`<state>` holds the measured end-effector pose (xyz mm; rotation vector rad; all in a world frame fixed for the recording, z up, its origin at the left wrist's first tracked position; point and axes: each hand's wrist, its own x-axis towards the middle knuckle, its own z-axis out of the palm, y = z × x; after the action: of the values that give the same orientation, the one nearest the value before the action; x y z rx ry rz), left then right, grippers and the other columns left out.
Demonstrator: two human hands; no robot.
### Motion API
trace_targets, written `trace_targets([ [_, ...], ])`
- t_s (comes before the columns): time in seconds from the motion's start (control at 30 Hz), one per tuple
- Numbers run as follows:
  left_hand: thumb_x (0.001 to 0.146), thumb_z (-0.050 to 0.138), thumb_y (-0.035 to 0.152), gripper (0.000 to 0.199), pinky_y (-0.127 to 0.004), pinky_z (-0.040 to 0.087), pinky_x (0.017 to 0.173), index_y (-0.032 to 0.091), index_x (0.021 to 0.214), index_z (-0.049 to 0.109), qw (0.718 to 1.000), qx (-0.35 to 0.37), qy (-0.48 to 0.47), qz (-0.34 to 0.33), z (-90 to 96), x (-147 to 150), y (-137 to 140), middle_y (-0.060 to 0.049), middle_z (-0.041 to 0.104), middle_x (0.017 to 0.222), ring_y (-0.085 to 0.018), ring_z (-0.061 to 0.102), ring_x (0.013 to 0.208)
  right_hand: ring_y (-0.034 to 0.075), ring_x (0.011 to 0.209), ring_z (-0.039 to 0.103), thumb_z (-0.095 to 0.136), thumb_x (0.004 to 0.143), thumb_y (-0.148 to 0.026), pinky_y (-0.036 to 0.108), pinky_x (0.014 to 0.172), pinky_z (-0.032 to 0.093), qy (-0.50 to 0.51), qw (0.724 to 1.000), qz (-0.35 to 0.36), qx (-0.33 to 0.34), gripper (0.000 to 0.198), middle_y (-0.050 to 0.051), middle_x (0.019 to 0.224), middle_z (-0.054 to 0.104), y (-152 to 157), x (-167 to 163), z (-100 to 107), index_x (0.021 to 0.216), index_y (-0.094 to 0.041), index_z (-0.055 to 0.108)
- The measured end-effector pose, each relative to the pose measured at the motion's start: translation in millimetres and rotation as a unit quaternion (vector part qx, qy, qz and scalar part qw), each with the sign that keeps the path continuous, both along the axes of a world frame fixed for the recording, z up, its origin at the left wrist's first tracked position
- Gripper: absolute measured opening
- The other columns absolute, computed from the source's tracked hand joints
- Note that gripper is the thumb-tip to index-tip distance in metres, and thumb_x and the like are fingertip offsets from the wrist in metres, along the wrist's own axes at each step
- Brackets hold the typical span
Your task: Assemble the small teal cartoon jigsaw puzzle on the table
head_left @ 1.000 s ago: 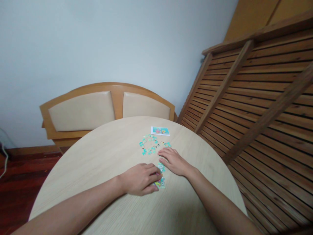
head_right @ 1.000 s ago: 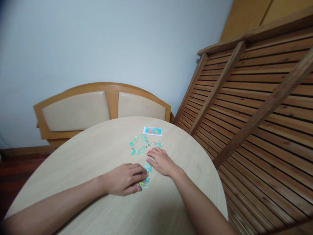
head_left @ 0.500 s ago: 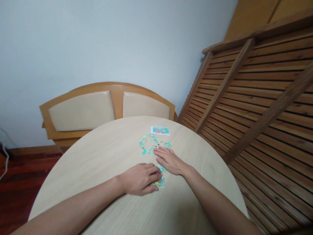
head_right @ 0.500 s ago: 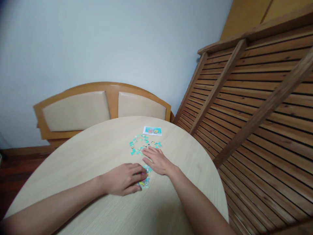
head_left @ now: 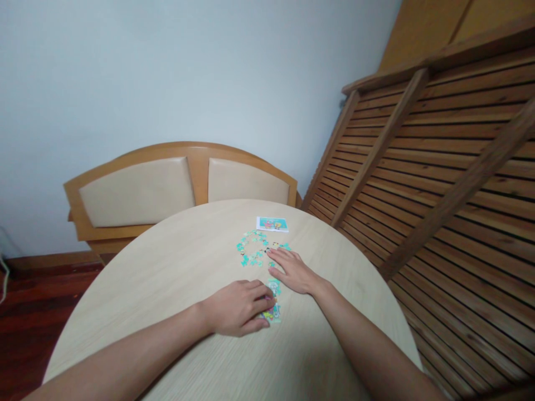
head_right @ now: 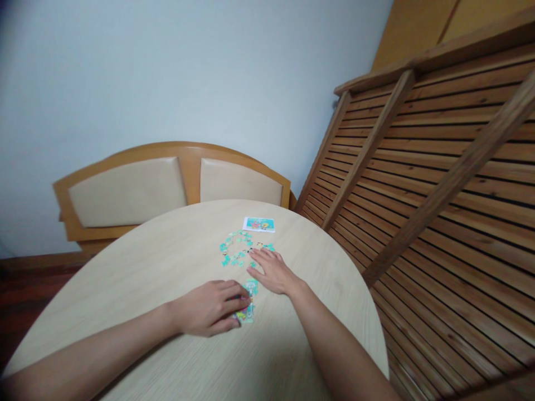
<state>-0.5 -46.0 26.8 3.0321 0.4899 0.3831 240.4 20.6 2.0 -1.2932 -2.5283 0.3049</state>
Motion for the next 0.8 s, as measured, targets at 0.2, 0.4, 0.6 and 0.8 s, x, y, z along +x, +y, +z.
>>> trace_targets([
  [0.2, 0.099, 0.049, 0.043, 0.036, -0.036, 0.049, 0.094, 0.018, 0.124, 0.056, 1.0, 0.004, -0.002, 0.001, -0.6, 0.2, 0.4, -0.012, 0.063, 0.119, -0.026, 0.061, 0.107, 0.027, 0.144, 0.033, 0.033, 0.1, -0.06, 0.051, 0.116, 0.024, 0.017, 1.0, 0.001, 0.013, 0.061, 0.008, 0.157, 0.04, 5.1, -8.4, -0.4, 0.15, -0.027, 0.04],
  [0.4, 0.099, 0.05, 0.043, 0.037, -0.035, 0.049, 0.093, 0.018, 0.125, 0.056, 1.0, 0.005, -0.002, 0.002, -1.5, 0.4, 1.1, -0.012, 0.063, 0.117, -0.026, 0.061, 0.106, 0.032, 0.146, 0.027, 0.034, 0.098, -0.064, 0.056, 0.115, 0.02, -0.013, 1.0, -0.026, 0.001, 0.068, 0.01, 0.16, 0.033, 14.6, -17.5, 2.4, 0.154, -0.026, 0.034],
  [0.6, 0.099, 0.05, 0.043, 0.037, -0.035, 0.05, 0.092, 0.018, 0.125, 0.056, 1.0, 0.01, -0.004, 0.0, -2.3, -0.1, 1.0, -0.012, 0.063, 0.117, -0.025, 0.061, 0.105, 0.03, 0.145, 0.029, 0.035, 0.099, -0.06, 0.054, 0.115, 0.021, -0.004, 1.0, -0.003, 0.009, 0.062, 0.009, 0.157, 0.04, 12.4, -16.7, 3.4, 0.151, -0.027, 0.038],
  [0.8, 0.098, 0.052, 0.044, 0.037, -0.036, 0.05, 0.09, 0.018, 0.124, 0.056, 1.0, 0.015, 0.004, 0.003, -1.4, -0.1, 0.4, -0.011, 0.063, 0.118, -0.026, 0.061, 0.103, 0.032, 0.147, 0.025, 0.036, 0.098, -0.061, 0.056, 0.116, 0.018, -0.023, 1.0, -0.008, -0.006, 0.066, 0.009, 0.16, 0.034, 13.3, -18.3, 7.3, 0.153, -0.025, 0.036],
])
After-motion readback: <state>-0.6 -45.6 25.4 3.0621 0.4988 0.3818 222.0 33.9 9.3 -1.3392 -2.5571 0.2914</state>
